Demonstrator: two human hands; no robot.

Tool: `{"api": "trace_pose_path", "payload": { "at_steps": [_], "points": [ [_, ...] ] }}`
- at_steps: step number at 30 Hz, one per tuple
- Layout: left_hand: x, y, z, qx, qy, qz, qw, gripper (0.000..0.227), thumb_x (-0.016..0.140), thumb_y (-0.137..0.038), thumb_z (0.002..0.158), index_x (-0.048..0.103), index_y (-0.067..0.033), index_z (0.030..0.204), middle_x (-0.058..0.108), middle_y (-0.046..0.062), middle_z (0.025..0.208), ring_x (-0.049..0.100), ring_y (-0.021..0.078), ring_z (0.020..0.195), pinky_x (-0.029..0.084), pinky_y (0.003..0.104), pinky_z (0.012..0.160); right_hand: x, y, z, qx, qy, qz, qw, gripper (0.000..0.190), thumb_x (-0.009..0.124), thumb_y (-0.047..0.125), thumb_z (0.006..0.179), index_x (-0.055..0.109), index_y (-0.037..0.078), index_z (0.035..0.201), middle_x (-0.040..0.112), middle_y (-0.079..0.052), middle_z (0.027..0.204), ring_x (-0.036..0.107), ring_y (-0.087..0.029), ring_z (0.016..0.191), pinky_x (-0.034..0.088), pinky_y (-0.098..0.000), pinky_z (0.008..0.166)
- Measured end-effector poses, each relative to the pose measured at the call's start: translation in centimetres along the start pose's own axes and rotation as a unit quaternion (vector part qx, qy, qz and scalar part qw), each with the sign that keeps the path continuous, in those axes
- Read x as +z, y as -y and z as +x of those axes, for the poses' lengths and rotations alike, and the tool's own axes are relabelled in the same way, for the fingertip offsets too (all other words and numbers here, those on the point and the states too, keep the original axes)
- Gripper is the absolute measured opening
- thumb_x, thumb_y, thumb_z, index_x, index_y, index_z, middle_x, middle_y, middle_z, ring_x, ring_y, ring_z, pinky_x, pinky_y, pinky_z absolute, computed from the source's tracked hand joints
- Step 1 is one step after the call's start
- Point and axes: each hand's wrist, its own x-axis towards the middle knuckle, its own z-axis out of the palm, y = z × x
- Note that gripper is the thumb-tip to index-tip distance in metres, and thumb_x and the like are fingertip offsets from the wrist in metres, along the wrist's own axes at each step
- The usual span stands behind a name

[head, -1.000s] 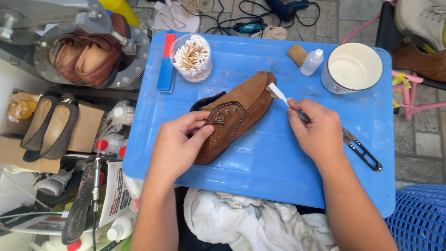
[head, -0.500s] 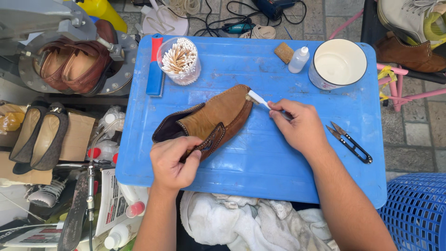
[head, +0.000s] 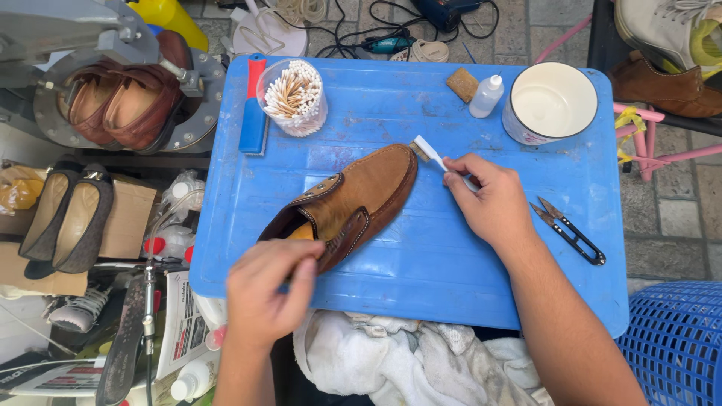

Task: The person scrubs a brown leather shoe with a toothbrush dipped in a cleaning solution, then uses a heat gun to dry it. The person repeats the scrubbing process on different parts of the shoe, including the sole and upper, and uses the heat gun again to dry the shoe.

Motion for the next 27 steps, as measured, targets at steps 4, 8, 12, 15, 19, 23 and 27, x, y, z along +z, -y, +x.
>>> {"api": "trace_pose_path", "payload": {
  "at_steps": [4,8,12,15,19,23,27],
  "points": [
    [-2.5,0.6,-1.2,-0.096,-0.081,-0.010,0.992,0.020,0.068,-0.001,0.089,0.070,-0.0016,0.109,0.072,0.015,0.120,0.071,0.0263,0.110,0.055,0.034,0.100,0.2,0.0,-0.4,-0.030,-0.003,-0.009,1.000,0.020,0.073,0.013,0.093,0.073,0.004,0.112,0.078,-0.012,0.100,0.072,-0.019,0.078,0.055,-0.0309,0.069],
    [-3.5,1.9,-2.0,-0.082,0.045,0.014,0.995,0.045,0.086,-0.014,0.065,0.068,-0.0020,0.104,0.058,0.026,0.136,0.062,0.0362,0.115,0.052,0.036,0.088,0.2,0.3,-0.4,-0.023,0.003,-0.024,0.999,0.022,0.074,0.014,0.093,0.074,0.005,0.114,0.077,-0.012,0.097,0.070,-0.020,0.075,0.055,-0.0319,0.069],
    [-2.3,4.2,-3.3,-0.084,0.071,0.028,0.994,0.054,0.094,-0.019,0.064,0.060,-0.0045,0.103,0.063,0.023,0.140,0.066,0.0347,0.122,0.055,0.037,0.097,0.3,0.4,-0.5,-0.021,0.002,-0.028,0.999,0.023,0.074,0.014,0.094,0.073,0.006,0.116,0.077,-0.011,0.097,0.068,-0.017,0.074,0.054,-0.0310,0.069],
    [-1.6,5.5,-3.9,-0.109,0.040,0.005,0.993,0.057,0.096,-0.017,0.065,0.055,-0.0031,0.103,0.068,0.019,0.130,0.070,0.0259,0.108,0.057,0.034,0.092,0.4,0.2,-0.5,0.010,0.010,-0.027,1.000,0.023,0.074,0.014,0.094,0.073,0.006,0.116,0.077,-0.009,0.096,0.063,-0.016,0.070,0.052,-0.0308,0.065],
    [-0.4,5.8,-4.2,-0.206,0.010,-0.082,0.975,0.068,0.096,-0.015,0.064,0.051,-0.0017,0.113,0.071,0.014,0.106,0.072,0.0192,0.094,0.061,0.032,0.084,0.5,-0.2,-0.5,-0.036,-0.004,-0.006,0.999,0.023,0.075,0.011,0.095,0.072,0.004,0.117,0.076,-0.008,0.097,0.063,-0.011,0.074,0.052,-0.0277,0.070],
    [0.8,6.2,-4.1,-0.248,-0.023,-0.262,0.932,0.065,0.091,-0.009,0.074,0.047,-0.0022,0.121,0.071,0.011,0.117,0.072,0.0176,0.102,0.060,0.031,0.083,0.7,-0.5,-0.5,-0.046,-0.020,0.015,0.999,0.022,0.075,0.011,0.097,0.071,0.003,0.117,0.074,-0.007,0.096,0.064,-0.009,0.078,0.052,-0.0263,0.073],
    [1.8,6.4,-4.2,-0.322,-0.033,-0.383,0.865,0.060,0.088,-0.006,0.077,0.047,-0.0022,0.121,0.068,0.009,0.118,0.072,0.0156,0.103,0.062,0.029,0.082,0.5,0.2,-0.6,-0.054,-0.035,-0.041,0.997,0.022,0.076,0.009,0.095,0.073,0.003,0.116,0.069,-0.009,0.090,0.060,-0.015,0.073,0.049,-0.0301,0.067]
  ]
}}
